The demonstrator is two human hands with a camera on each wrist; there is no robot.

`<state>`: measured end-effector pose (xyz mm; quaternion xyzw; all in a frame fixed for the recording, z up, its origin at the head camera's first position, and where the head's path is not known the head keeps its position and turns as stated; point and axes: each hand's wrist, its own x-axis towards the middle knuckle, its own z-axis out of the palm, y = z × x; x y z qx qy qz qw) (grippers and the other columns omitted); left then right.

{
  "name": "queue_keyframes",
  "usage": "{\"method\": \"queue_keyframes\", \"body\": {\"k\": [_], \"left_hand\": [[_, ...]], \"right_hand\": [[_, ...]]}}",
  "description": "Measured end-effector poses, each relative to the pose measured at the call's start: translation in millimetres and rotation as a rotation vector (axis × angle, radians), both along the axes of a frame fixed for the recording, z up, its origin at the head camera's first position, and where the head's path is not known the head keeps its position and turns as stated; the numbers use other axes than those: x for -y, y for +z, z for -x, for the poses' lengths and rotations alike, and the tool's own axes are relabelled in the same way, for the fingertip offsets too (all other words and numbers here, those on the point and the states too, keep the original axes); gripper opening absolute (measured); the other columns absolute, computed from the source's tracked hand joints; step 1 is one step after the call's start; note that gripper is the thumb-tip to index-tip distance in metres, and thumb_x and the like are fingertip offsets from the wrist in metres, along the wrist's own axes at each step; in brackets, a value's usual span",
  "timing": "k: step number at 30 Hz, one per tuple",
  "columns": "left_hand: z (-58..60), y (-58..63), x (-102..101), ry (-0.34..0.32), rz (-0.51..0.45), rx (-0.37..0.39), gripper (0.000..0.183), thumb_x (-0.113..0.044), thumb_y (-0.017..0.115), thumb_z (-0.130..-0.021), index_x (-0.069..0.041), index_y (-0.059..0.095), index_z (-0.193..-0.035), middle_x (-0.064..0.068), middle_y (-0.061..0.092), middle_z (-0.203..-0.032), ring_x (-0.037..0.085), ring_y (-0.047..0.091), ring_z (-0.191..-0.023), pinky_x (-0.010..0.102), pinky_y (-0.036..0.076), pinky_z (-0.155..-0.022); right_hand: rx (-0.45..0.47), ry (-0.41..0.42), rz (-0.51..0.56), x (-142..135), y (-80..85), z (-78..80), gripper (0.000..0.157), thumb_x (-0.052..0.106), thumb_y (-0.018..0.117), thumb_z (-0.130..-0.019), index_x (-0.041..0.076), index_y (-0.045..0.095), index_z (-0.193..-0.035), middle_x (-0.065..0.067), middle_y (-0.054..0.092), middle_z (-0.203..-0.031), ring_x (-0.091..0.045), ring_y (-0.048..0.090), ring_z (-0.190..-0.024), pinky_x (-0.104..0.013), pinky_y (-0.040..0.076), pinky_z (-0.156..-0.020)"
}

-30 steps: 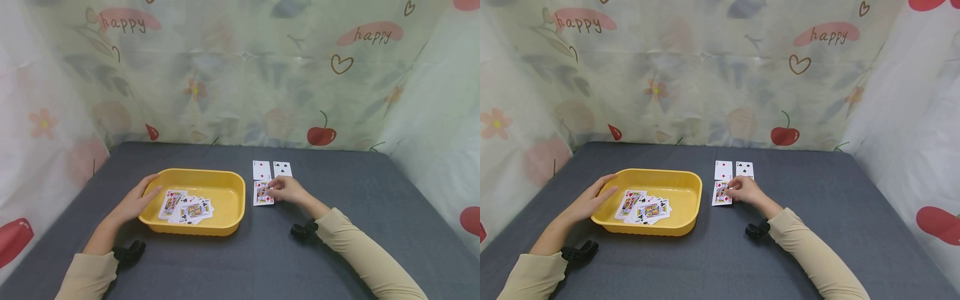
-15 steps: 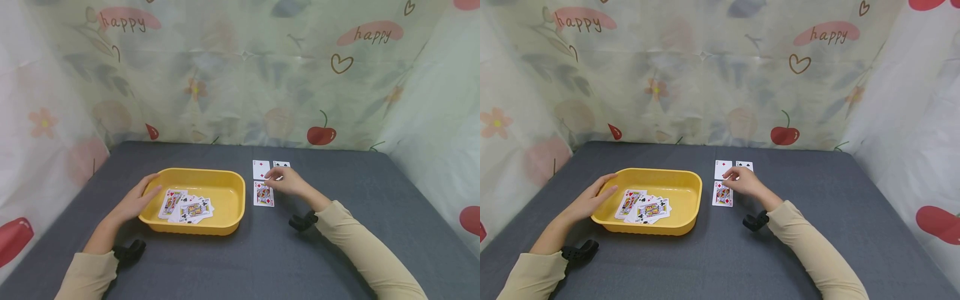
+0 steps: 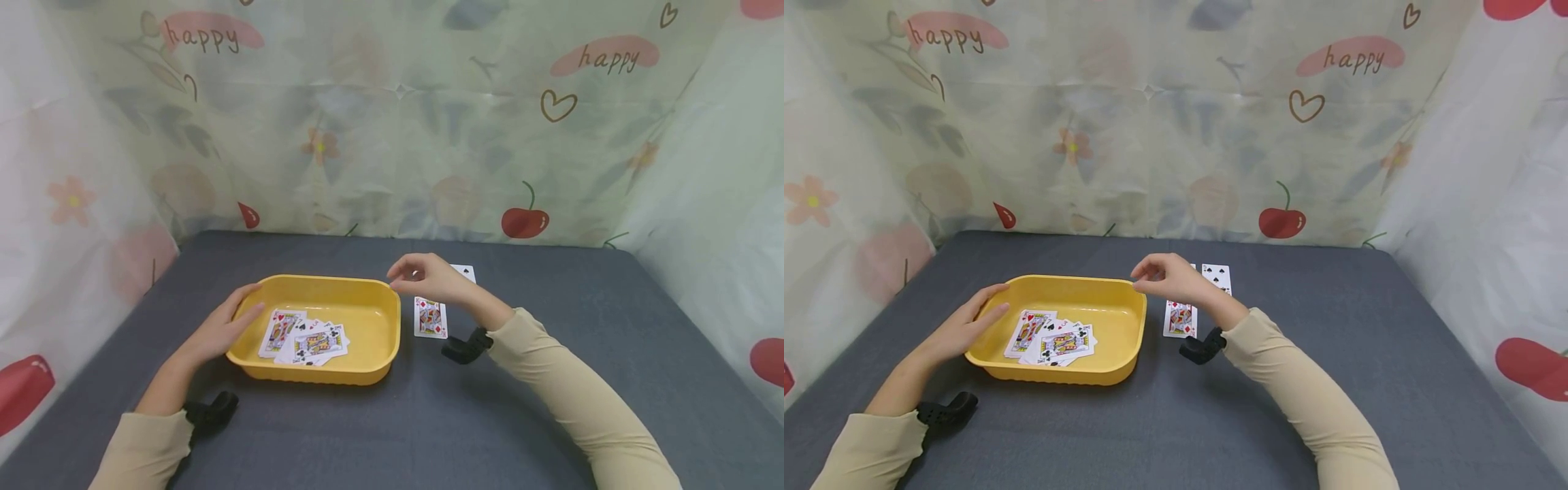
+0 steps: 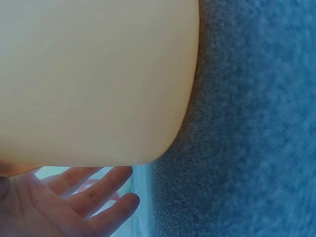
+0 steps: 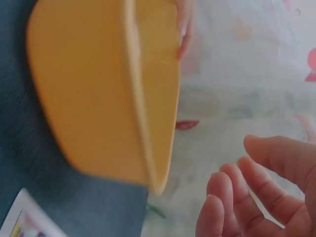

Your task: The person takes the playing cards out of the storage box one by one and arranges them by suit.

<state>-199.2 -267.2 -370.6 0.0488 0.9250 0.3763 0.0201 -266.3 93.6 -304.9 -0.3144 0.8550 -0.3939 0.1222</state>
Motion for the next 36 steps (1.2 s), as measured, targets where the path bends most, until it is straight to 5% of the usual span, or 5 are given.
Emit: {"method": "queue_keyframes", "body": {"k": [12, 20, 36], "left_hand": [[-0.7, 1.1, -0.6, 0.006, 0.001, 0.007, 0.063, -0.041, 0.040, -0.099, -0.002, 0.021, -0.146, 0.027, 0.024, -0.148, 0.040, 0.033, -0.128, 0.055, 0.030, -0.101], [-0.9, 1.8, -0.5, -0.004, -0.008, 0.013, 0.064, -0.041, 0.040, -0.099, -0.003, 0.020, -0.146, 0.027, 0.024, -0.148, 0.040, 0.033, -0.128, 0.054, 0.031, -0.101], [-0.5, 1.5, -0.6, -0.002, 0.002, 0.011, 0.063, -0.040, 0.040, -0.099, -0.003, 0.021, -0.146, 0.027, 0.024, -0.148, 0.040, 0.034, -0.127, 0.054, 0.033, -0.099]], "right_hand": [[0.049, 0.157, 0.001, 65.1, 7.2, 3.2, 0.025, 0.015, 0.066, -0.086, 0.006, 0.063, -0.109, -0.008, 0.066, -0.098, -0.013, 0.062, -0.087, -0.022, 0.050, -0.081], [0.125, 0.302, -0.153, 102.5, -6.5, 10.4, 0.032, 0.017, 0.066, -0.087, 0.004, 0.061, -0.116, -0.007, 0.065, -0.101, -0.010, 0.059, -0.091, -0.019, 0.048, -0.081], [0.238, 0.333, -0.324, 134.8, -34.6, 21.7, 0.029, 0.010, 0.069, -0.083, 0.002, 0.061, -0.109, 0.000, 0.058, -0.089, -0.008, 0.050, -0.076, -0.018, 0.040, -0.064]]}}
